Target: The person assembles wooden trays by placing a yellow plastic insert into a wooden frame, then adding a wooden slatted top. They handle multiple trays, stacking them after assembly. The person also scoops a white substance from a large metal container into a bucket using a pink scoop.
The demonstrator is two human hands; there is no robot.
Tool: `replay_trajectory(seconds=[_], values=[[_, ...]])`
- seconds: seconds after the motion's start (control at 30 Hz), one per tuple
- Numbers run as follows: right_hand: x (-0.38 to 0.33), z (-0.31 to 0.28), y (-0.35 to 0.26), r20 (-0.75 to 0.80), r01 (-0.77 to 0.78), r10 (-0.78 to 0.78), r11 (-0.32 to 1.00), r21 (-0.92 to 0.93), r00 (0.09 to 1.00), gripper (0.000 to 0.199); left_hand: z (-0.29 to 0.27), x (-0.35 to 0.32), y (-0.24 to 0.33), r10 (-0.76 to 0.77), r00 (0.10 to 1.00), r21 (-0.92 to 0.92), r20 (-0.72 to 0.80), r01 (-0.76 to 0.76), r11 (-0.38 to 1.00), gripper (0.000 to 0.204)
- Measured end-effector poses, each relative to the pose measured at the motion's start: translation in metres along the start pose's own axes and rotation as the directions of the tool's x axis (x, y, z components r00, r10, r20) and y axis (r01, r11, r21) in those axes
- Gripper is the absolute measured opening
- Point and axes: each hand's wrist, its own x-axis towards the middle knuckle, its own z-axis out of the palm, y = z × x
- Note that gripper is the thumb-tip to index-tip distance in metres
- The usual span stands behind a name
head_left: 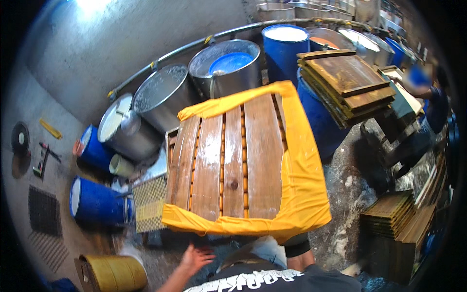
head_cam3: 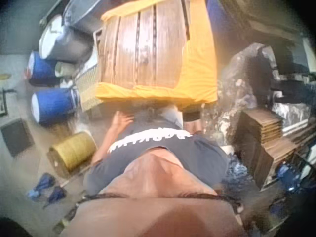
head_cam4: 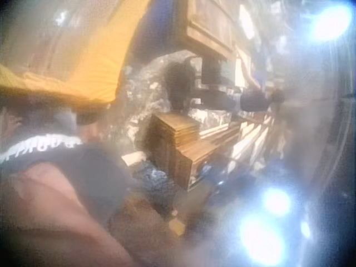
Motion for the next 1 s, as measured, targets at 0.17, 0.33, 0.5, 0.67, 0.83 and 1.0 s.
replay_trajectory(seconds=[0.17, 0.33, 0.5, 0.67, 0.83, 1.0], values=[[-0.08, 0.016, 0.116, 0.041, -0.3, 0.3, 0.918, 0.26, 0.953, 0.065, 0.135, 0.017, 0.032, 0.387, 0.899, -0.69, 0.203, -0.149, 0.708, 0.059], [-0.102, 0.039, 0.11, 0.048, -0.297, 0.315, 0.82, 0.49, 0.948, 0.057, 0.138, 0.017, 0.043, 0.481, 0.832, -0.686, 0.275, -0.181, 0.704, 0.059], [-0.096, 0.01, 0.056, -0.053, -0.19, 0.289, 0.746, 0.638, 0.956, 0.049, 0.12, 0.002, 0.046, 0.308, 0.888, -0.469, 0.343, -0.122, 0.875, 0.059], [-0.092, -0.079, 0.02, -0.61, 0.211, 0.128, 0.866, 0.453, 0.782, 0.039, 0.003, 0.047, 0.035, 0.324, 0.911, 0.211, 0.257, -0.38, 0.901, 0.04], [-0.104, -0.133, -0.063, -0.693, 0.611, -0.554, 0.764, -0.205, 0.46, 0.057, -0.001, -0.024, 0.116, 0.821, 0.299, 0.717, 0.487, -0.673, -0.181, 0.066], [-0.188, 0.045, -0.217, 0.152, 0.724, -0.818, 0.385, -0.572, 0.555, 0.086, 0.01, -0.047, 0.169, 0.633, 0.025, 0.588, 0.774, -0.401, -0.703, 0.061]])
